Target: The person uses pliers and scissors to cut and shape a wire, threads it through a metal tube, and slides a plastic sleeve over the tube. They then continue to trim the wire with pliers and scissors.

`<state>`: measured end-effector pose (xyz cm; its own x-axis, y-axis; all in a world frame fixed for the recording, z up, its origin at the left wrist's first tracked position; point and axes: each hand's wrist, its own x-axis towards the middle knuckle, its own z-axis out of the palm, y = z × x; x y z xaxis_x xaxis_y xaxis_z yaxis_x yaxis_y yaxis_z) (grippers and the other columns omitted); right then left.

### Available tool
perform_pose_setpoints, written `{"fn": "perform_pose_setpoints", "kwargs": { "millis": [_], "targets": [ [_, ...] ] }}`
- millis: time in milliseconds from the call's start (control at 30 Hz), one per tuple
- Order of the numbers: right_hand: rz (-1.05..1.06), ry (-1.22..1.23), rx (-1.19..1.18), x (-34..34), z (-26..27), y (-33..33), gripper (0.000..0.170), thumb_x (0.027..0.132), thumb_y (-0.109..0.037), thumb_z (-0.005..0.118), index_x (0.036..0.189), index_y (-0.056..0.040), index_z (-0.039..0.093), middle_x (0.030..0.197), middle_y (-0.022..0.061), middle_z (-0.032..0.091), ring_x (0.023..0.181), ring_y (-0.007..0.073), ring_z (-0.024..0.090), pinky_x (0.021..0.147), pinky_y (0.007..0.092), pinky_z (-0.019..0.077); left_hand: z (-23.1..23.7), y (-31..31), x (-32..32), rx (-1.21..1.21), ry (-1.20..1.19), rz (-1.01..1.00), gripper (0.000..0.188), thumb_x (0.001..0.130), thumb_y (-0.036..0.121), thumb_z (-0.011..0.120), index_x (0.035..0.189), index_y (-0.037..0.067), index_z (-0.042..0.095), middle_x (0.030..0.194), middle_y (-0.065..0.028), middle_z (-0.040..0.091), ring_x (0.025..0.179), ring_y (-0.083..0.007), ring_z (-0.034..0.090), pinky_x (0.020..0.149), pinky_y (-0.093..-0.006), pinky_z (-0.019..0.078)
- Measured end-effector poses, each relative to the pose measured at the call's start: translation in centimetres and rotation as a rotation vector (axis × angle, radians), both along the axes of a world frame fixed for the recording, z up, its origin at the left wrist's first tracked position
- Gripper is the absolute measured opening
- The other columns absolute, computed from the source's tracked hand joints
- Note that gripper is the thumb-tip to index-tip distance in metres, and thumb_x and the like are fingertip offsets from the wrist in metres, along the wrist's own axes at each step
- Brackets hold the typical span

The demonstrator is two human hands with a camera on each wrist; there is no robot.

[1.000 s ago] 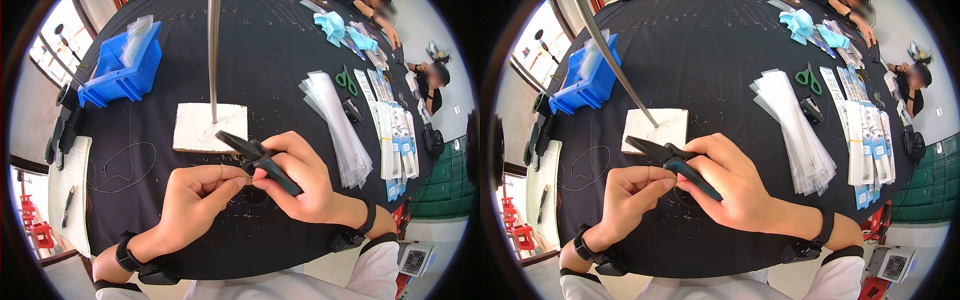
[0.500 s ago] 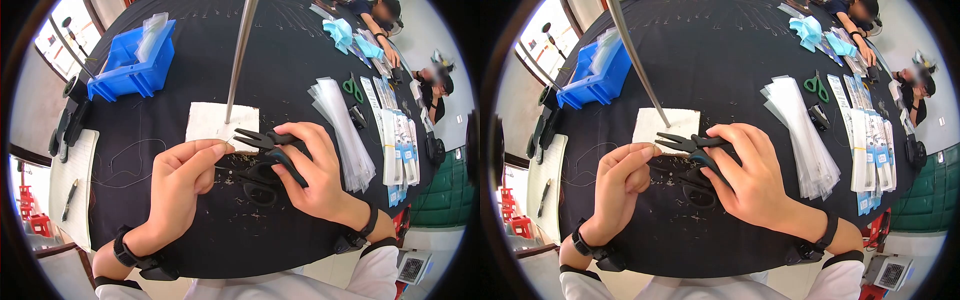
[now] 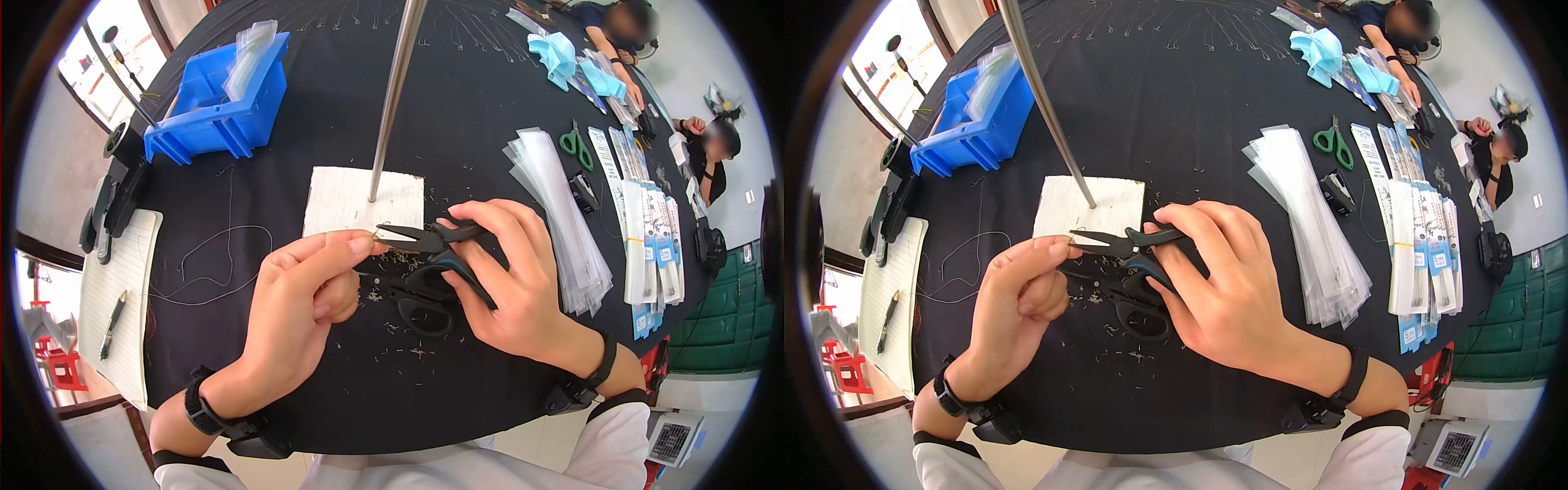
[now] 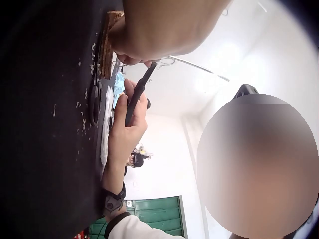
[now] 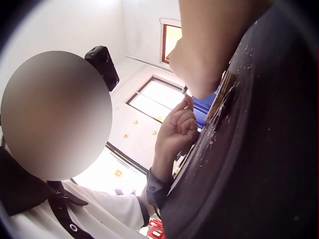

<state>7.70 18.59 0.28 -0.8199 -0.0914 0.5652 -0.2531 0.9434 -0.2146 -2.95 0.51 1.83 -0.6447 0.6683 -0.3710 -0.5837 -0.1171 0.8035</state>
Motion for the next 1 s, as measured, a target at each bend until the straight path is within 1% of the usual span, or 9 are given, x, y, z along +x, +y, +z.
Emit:
{"fn": "perform_pose_setpoints", "kwargs": {
  "millis": [167,200,300,333,433,533,800,900,1000],
  "targets": [
    [0.020,0.020,0.031,0.0,0.1,-0.1,0.031,0.057,-0.004,0.072,0.084,0.0032,0.060,0.100,0.0106,0.054,0.089,0.0272,0.052,0.072,0.0383,0.0418,0.0,0.0,0.1,-0.017,0.029,-0.031,0.018,0.087,0.010,0.055,0.092,-0.005,0.064,0.046,0.0068,0.032,0.043,-0.0028,0.024,0.045,-0.0222,0.0189],
    [0.022,0.041,0.032,0.0,0.1,-0.2,0.027,0.058,-0.005,0.072,0.081,0.0026,0.060,0.095,0.0104,0.054,0.083,0.0261,0.053,0.068,0.0362,0.0420,0.0,0.0,0.1,-0.020,0.031,-0.036,0.018,0.087,0.010,0.056,0.092,-0.005,0.064,0.047,0.0068,0.032,0.043,-0.0028,0.024,0.045,-0.0222,0.0191],
    [0.041,0.005,0.002,0.2,0.2,-0.3,0.025,0.058,-0.006,0.072,0.078,0.0019,0.059,0.090,0.0108,0.053,0.079,0.0260,0.053,0.066,0.0347,0.0423,0.1,0.0,0.2,-0.027,0.050,-0.063,0.019,0.086,0.010,0.056,0.093,-0.006,0.064,0.047,0.0067,0.033,0.043,-0.0030,0.024,0.045,-0.0220,0.0196],
    [0.059,0.030,-0.007,0.1,0.0,-0.1,0.023,0.061,-0.008,0.074,0.074,0.0010,0.056,0.084,0.0108,0.052,0.072,0.0252,0.053,0.060,0.0322,0.0427,0.2,0.0,0.2,-0.037,0.063,-0.071,0.019,0.086,0.010,0.056,0.093,-0.006,0.064,0.047,0.0067,0.033,0.043,-0.0029,0.025,0.045,-0.0219,0.0197],
    [0.094,0.000,-0.108,0.5,0.3,0.0,0.024,0.065,-0.011,0.074,0.072,0.0006,0.055,0.078,0.0102,0.051,0.065,0.0239,0.052,0.052,0.0303,0.0416,0.3,0.0,0.3,-0.065,0.120,-0.089,0.019,0.086,0.009,0.056,0.093,-0.006,0.065,0.048,0.0068,0.035,0.044,-0.0024,0.026,0.044,-0.0212,0.0199],
    [0.115,0.057,-0.177,0.3,-0.6,0.3,0.024,0.069,-0.013,0.074,0.070,-0.0001,0.054,0.074,0.0092,0.050,0.058,0.0220,0.050,0.046,0.0292,0.0398,0.1,0.1,0.5,-0.096,0.234,-0.094,0.019,0.087,0.008,0.056,0.095,-0.006,0.066,0.050,0.0069,0.039,0.045,-0.0012,0.028,0.043,-0.0199,0.0195],
    [0.078,0.036,-0.113,0.6,-0.8,0.5,0.023,0.069,-0.011,0.073,0.068,-0.0017,0.051,0.071,0.0072,0.048,0.055,0.0199,0.049,0.044,0.0279,0.0390,0.2,0.1,1.4,-0.243,0.664,-0.056,0.016,0.087,0.002,0.055,0.096,-0.006,0.066,0.053,0.0063,0.042,0.047,0.0006,0.031,0.041,-0.0181,0.0203],
    [0.070,0.036,-0.098,0.6,-0.9,0.5,0.023,0.069,-0.011,0.073,0.068,-0.0020,0.051,0.071,0.0069,0.047,0.055,0.0197,0.049,0.043,0.0278,0.0389,0.1,0.2,1.5,-0.235,0.647,-0.038,0.017,0.086,0.004,0.054,0.091,-0.007,0.066,0.053,0.0045,0.044,0.045,-0.0003,0.031,0.041,-0.0183,0.0196],
    [0.039,0.005,-0.108,0.7,-0.9,0.3,0.022,0.070,-0.010,0.072,0.068,-0.0014,0.052,0.072,0.0073,0.048,0.055,0.0205,0.049,0.044,0.0281,0.0392,0.0,0.2,1.5,-0.243,0.692,-0.037,0.017,0.086,0.004,0.054,0.091,-0.007,0.066,0.053,0.0045,0.044,0.045,-0.0005,0.031,0.041,-0.0184,0.0195]
  ]
}}
